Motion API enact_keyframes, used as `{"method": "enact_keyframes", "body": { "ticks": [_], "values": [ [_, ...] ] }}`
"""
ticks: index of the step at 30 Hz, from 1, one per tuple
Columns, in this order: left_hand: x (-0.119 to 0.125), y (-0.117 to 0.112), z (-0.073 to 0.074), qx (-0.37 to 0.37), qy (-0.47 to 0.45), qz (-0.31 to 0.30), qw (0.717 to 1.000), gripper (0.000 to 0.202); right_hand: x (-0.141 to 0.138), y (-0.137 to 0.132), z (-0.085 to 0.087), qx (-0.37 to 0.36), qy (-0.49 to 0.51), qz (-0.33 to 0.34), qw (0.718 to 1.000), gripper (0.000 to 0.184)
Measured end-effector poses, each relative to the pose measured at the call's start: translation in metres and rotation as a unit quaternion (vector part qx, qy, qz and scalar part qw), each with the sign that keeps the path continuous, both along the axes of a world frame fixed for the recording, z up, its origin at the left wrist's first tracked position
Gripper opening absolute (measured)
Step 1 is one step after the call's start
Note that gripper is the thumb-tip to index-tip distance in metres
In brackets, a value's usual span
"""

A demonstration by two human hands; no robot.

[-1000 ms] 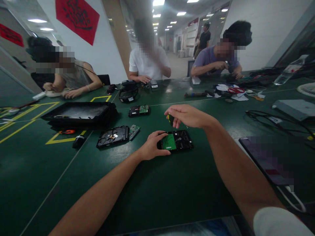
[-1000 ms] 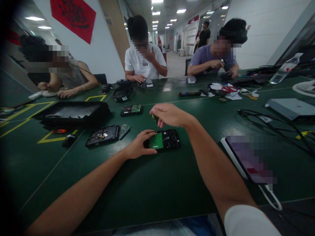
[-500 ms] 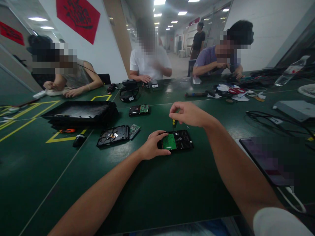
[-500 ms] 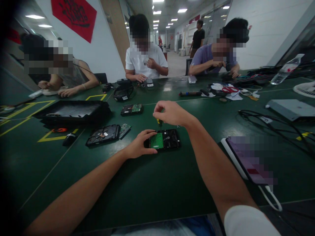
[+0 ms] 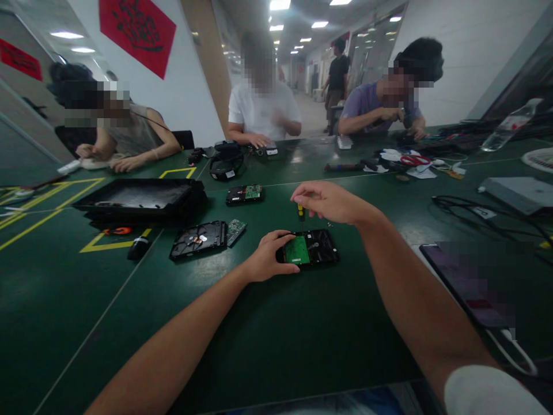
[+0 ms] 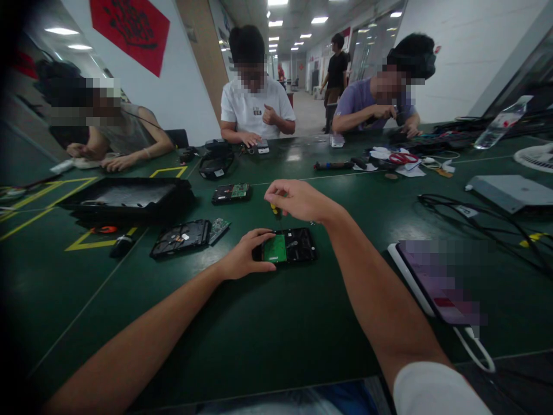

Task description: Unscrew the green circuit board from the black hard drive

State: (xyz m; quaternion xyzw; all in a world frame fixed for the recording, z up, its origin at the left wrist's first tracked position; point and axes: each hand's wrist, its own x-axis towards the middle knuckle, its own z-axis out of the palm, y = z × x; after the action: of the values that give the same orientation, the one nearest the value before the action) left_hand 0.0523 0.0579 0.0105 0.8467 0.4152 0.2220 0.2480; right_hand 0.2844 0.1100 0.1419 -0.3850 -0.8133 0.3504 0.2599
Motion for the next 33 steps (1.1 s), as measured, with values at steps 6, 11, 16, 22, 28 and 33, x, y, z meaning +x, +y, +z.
{"method": "enact_keyframes", "body": {
  "ticks": [6,11,16,22,28,33],
  "values": [
    [-0.0004,0.0004,-0.0004,-0.004,-0.004,0.002,1.0,0.087,0.0019,0.0004,0.001,0.063,-0.04,-0.099,0.992,0.021],
    [-0.0006,0.0006,-0.0012,-0.004,-0.004,0.0,1.0,0.087,-0.0027,-0.0025,-0.0006,0.023,0.012,-0.037,0.999,0.019],
    [-0.0006,0.001,-0.0016,-0.004,-0.002,0.0,1.0,0.087,-0.0061,-0.002,-0.0013,-0.052,0.057,0.01,0.997,0.023],
    [-0.0007,0.001,-0.0016,-0.004,0.0,0.001,1.0,0.087,-0.0033,-0.0017,0.0007,-0.035,0.046,0.005,0.998,0.021],
    [-0.001,0.0011,-0.0024,-0.005,-0.001,0.004,1.0,0.088,-0.001,-0.0023,0.004,0.042,-0.021,-0.101,0.994,0.026],
    [-0.0012,0.0007,-0.0016,-0.005,-0.003,0.002,1.0,0.088,-0.0048,-0.0018,0.0005,0.009,0.016,-0.078,0.997,0.012]
  ]
}}
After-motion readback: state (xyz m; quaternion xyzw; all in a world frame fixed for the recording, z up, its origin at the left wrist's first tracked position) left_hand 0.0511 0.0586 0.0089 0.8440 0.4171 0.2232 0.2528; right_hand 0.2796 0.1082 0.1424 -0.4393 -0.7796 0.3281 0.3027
